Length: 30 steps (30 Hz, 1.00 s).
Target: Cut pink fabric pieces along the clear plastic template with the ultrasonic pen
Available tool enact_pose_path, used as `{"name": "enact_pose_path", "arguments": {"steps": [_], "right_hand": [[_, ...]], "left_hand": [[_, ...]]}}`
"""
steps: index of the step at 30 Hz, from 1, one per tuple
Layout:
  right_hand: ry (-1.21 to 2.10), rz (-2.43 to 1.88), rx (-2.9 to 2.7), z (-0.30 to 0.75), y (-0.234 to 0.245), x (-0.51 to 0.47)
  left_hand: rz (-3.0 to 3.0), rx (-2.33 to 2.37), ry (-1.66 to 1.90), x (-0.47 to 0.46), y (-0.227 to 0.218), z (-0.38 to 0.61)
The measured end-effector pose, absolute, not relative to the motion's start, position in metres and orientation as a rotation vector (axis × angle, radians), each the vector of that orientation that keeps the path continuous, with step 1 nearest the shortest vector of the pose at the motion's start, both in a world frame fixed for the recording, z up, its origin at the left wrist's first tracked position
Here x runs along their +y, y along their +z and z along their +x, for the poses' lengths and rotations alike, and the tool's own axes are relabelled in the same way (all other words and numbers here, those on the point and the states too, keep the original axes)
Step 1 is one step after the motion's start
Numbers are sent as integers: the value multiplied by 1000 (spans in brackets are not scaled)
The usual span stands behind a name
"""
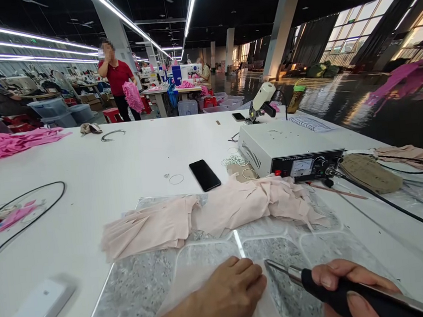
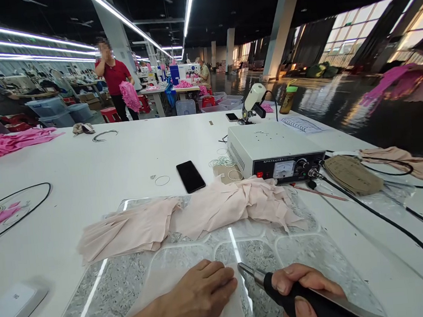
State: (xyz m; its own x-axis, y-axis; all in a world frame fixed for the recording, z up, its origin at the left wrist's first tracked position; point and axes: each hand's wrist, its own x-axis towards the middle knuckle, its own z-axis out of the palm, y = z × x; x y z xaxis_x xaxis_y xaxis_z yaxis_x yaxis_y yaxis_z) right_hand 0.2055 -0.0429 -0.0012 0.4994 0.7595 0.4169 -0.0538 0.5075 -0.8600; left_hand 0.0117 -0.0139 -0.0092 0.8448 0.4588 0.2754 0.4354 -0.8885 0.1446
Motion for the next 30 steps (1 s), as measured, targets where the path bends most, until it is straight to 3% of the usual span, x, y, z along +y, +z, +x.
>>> {"name": "enact_pose_path", "arguments": {"steps": [19,30], "right_hand": [[756,-896,-1000,219,8,-39],[629,-960,-1182,221,6,-38]], "left_hand": [[2941,717,501,-15,-11,12],[2948,732,470,-15,-10,11]]}}
